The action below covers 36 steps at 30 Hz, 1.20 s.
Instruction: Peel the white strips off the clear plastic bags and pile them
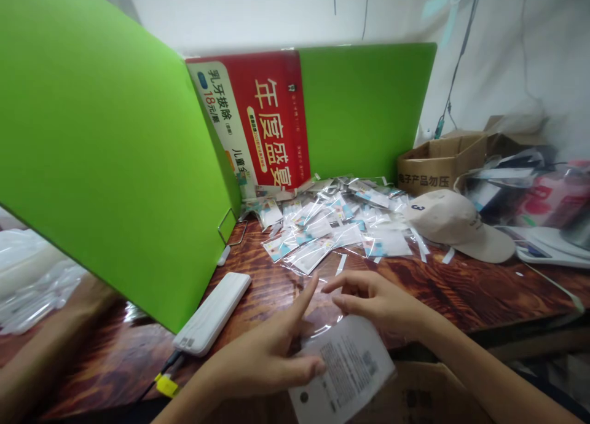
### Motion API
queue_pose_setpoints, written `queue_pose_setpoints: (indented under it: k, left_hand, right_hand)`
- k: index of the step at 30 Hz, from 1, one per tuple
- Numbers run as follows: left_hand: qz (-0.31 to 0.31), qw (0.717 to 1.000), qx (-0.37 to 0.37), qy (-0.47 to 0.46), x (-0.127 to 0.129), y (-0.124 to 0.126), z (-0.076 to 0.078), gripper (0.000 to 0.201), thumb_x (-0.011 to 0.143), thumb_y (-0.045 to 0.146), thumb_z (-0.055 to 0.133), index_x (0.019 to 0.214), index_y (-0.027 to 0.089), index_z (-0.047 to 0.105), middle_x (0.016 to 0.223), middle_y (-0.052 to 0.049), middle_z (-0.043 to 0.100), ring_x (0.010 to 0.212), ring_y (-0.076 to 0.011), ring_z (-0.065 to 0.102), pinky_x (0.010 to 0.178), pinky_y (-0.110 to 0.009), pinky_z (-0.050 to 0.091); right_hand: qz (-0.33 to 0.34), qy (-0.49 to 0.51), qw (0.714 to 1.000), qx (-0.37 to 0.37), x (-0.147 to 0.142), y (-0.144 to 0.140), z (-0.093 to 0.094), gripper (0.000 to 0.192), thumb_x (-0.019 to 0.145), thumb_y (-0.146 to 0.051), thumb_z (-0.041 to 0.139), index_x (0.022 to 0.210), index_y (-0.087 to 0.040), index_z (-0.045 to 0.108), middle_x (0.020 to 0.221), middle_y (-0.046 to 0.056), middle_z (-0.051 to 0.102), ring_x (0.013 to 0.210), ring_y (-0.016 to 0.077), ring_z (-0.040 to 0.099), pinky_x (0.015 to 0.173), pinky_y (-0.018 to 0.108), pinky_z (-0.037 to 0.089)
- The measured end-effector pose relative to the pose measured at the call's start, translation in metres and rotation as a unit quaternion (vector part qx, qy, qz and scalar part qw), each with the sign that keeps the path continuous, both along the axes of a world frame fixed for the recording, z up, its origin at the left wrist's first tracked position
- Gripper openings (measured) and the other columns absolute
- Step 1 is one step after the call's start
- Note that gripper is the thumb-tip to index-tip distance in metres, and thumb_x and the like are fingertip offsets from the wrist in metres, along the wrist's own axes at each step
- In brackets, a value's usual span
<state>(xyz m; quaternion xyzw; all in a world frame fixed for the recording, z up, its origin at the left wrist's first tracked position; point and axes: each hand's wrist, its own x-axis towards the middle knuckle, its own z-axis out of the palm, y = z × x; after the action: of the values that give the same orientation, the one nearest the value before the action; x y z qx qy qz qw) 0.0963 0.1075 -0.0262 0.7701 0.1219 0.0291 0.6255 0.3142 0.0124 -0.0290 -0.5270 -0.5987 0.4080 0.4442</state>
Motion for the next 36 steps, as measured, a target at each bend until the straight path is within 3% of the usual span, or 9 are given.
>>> queue_pose_setpoints:
  k: [3, 7, 12, 16, 19, 22, 26, 33, 36]
  left_hand:
    - [0.014, 0.999, -0.034, 0.019, 0.004, 0.001, 0.003, 0.106, 0.084, 0.046, 0.068, 0.154, 0.025, -0.01, 0.1, -0.009, 0.07, 0.085, -0.0232, 0.067, 0.07, -0.031, 0.051]
    - [0.089, 0.988, -0.102, -0.069, 0.012, 0.007, 0.001, 0.106, 0.08, 0.069, 0.06, 0.155, 0.022, 0.003, 0.108, -0.015, 0.07, 0.086, -0.0246, 0.069, 0.073, -0.034, 0.052]
    - [0.119, 0.978, -0.118, -0.125, 0.018, 0.016, -0.012, 0.091, 0.082, 0.074, 0.049, 0.152, 0.024, 0.018, 0.107, -0.016, 0.073, 0.08, -0.025, 0.072, 0.07, -0.035, 0.052]
    - [0.113, 0.983, -0.1, -0.105, 0.016, 0.017, -0.014, 0.084, 0.084, 0.073, 0.046, 0.15, 0.024, 0.024, 0.108, -0.014, 0.072, 0.084, -0.0257, 0.072, 0.074, -0.036, 0.051]
    - [0.118, 0.986, -0.088, -0.085, 0.015, 0.017, -0.012, 0.083, 0.086, 0.073, 0.044, 0.149, 0.023, 0.026, 0.107, -0.014, 0.072, 0.085, -0.0258, 0.072, 0.075, -0.036, 0.05]
    - [0.11, 0.989, -0.07, -0.068, 0.014, 0.017, -0.011, 0.083, 0.086, 0.073, 0.043, 0.15, 0.023, 0.026, 0.108, -0.014, 0.072, 0.087, -0.0265, 0.071, 0.077, -0.038, 0.05]
    - [0.105, 0.992, -0.043, -0.059, 0.012, 0.016, -0.009, 0.079, 0.088, 0.072, 0.039, 0.15, 0.025, 0.026, 0.11, -0.014, 0.07, 0.09, -0.0274, 0.069, 0.079, -0.04, 0.049]
    - [0.138, 0.988, 0.048, -0.04, 0.012, 0.011, 0.003, 0.077, 0.089, 0.069, 0.041, 0.147, 0.02, 0.03, 0.12, -0.016, 0.065, 0.103, -0.0285, 0.064, 0.09, -0.043, 0.047]
    - [0.155, 0.984, 0.075, -0.045, 0.014, 0.012, 0.004, 0.075, 0.091, 0.067, 0.039, 0.146, 0.018, 0.031, 0.131, -0.018, 0.058, 0.114, -0.03, 0.059, 0.097, -0.045, 0.044]
  right_hand:
    - [-0.023, 0.027, 0.999, 0.004, 0.006, -0.008, 0.003, 0.027, 0.087, -0.041, 0.064, 0.106, -0.022, 0.069, 0.074, -0.001, 0.056, 0.061, 0.0104, 0.047, 0.051, 0.021, 0.032]
    - [-0.106, 0.178, 0.978, 0.026, 0.031, -0.029, 0.017, 0.041, 0.076, -0.048, 0.073, 0.109, -0.024, 0.067, 0.064, -0.004, 0.051, 0.052, 0.0103, 0.044, 0.048, 0.022, 0.033]
    - [-0.326, 0.243, 0.898, 0.169, 0.084, -0.049, 0.036, 0.047, 0.091, -0.063, 0.037, 0.107, -0.031, 0.069, 0.045, -0.009, 0.019, 0.038, 0.0106, 0.017, 0.045, 0.026, 0.029]
    - [-0.503, 0.16, 0.839, 0.128, 0.132, -0.034, 0.018, 0.051, 0.094, -0.058, 0.03, 0.093, -0.024, 0.068, 0.063, 0.0, 0.053, 0.055, 0.0149, 0.051, 0.057, 0.029, 0.045]
    - [-0.56, 0.105, 0.821, 0.033, 0.161, -0.02, -0.013, 0.032, 0.094, -0.046, 0.055, 0.089, -0.015, 0.064, 0.081, 0.002, 0.063, 0.068, 0.0153, 0.059, 0.063, 0.03, 0.05]
    - [-0.566, 0.064, 0.821, -0.046, 0.178, -0.013, -0.037, 0.024, 0.094, -0.035, 0.062, 0.101, -0.013, 0.063, 0.099, 0.004, 0.064, 0.083, 0.0178, 0.063, 0.072, 0.033, 0.054]
    - [-0.541, 0.054, 0.835, -0.082, 0.182, -0.007, -0.046, 0.023, 0.094, -0.032, 0.062, 0.109, -0.013, 0.063, 0.108, 0.006, 0.064, 0.089, 0.0194, 0.064, 0.074, 0.035, 0.056]
    - [-0.475, 0.114, 0.873, 0.0, 0.154, 0.001, -0.025, 0.021, 0.091, -0.034, 0.065, 0.092, -0.013, 0.066, 0.093, 0.006, 0.069, 0.079, 0.0174, 0.066, 0.07, 0.032, 0.055]
    - [-0.403, 0.151, 0.9, 0.063, 0.123, 0.001, -0.005, 0.026, 0.079, -0.041, 0.072, 0.088, -0.016, 0.072, 0.101, 0.01, 0.072, 0.094, 0.0238, 0.067, 0.076, 0.031, 0.055]
